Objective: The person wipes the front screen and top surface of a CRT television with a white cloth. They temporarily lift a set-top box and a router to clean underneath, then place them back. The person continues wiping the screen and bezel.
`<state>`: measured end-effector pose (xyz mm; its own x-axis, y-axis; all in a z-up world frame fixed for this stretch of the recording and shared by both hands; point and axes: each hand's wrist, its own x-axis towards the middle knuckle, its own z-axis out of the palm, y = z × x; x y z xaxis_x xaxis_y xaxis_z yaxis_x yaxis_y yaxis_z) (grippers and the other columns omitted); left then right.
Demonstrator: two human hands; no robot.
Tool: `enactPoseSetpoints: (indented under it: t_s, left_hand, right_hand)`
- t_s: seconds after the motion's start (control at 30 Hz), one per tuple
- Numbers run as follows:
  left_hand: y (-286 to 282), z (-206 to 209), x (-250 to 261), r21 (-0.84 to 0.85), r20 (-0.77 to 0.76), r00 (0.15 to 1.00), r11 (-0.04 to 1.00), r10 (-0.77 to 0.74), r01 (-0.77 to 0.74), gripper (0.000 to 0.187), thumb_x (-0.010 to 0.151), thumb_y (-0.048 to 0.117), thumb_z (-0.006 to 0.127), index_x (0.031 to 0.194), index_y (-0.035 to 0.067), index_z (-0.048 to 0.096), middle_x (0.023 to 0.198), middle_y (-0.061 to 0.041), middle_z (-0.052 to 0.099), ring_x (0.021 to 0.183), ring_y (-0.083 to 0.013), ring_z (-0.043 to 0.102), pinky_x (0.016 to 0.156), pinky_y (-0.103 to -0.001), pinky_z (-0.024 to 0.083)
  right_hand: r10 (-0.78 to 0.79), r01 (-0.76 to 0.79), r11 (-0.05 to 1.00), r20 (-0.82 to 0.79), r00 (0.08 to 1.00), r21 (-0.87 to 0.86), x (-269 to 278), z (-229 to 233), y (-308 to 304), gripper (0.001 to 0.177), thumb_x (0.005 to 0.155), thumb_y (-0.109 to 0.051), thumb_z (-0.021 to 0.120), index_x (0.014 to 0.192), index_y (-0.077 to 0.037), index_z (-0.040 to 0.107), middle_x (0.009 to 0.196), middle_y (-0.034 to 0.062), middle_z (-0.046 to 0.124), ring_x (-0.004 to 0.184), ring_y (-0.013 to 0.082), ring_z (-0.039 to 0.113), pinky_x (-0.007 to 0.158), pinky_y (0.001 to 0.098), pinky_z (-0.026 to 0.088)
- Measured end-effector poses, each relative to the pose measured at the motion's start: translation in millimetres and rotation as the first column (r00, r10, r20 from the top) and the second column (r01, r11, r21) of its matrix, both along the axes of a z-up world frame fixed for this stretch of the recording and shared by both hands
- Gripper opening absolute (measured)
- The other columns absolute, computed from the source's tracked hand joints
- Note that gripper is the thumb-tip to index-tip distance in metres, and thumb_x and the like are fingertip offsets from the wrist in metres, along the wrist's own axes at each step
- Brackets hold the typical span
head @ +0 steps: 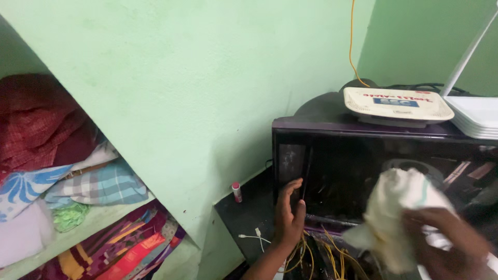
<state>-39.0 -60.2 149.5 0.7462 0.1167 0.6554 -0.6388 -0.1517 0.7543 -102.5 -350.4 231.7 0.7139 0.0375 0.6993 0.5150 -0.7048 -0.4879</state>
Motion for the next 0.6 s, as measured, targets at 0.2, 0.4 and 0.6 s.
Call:
enactPoseSetpoints:
  t_s: [0.2, 0.4, 0.6]
  left_hand:
    - [-2, 0, -5, -0.028, -0.070, 0.997, 1.000, 0.010, -0.012, 0.043, 0.093, -0.001, 0.053, 0.135, 0.002, 0.053, 0.141, -0.017, 0.059, 0.136, -0.0330, 0.056, 0.117, -0.044, 0.040]
    - [-1, 12, -14, 0.077, 0.088, 0.996, 0.997, -0.024, 0.017, 0.042, 0.096, 0.008, 0.062, 0.137, 0.005, 0.056, 0.144, -0.016, 0.061, 0.138, -0.0340, 0.059, 0.118, -0.044, 0.044]
    - [-9, 5, -26, 0.467, 0.131, 0.946, 0.860, -0.297, 0.206, 0.068, 0.086, 0.018, 0.074, 0.146, 0.001, 0.047, 0.147, -0.023, 0.055, 0.138, -0.0386, 0.052, 0.113, -0.049, 0.045]
  right_hand:
    - [-0.074, 0.070, 0.995, -0.052, 0.996, -0.074, 38, -16, 9, 0.018, 0.082, -0.011, 0.071, 0.100, -0.010, 0.074, 0.098, 0.0064, 0.077, 0.085, 0.0202, 0.077, 0.072, 0.0344, 0.063]
    - [0.020, -0.075, 0.990, -0.400, 0.916, -0.122, 46, -73, 62, 0.015, 0.081, -0.015, 0.074, 0.096, -0.014, 0.076, 0.093, 0.0037, 0.078, 0.080, 0.0222, 0.077, 0.068, 0.0370, 0.063]
    - [0.204, -0.080, 0.943, -0.374, 0.905, 0.322, 40, -63, 67, 0.010, 0.085, -0.014, 0.073, 0.094, -0.010, 0.076, 0.097, 0.0053, 0.080, 0.083, 0.0257, 0.080, 0.070, 0.0385, 0.066]
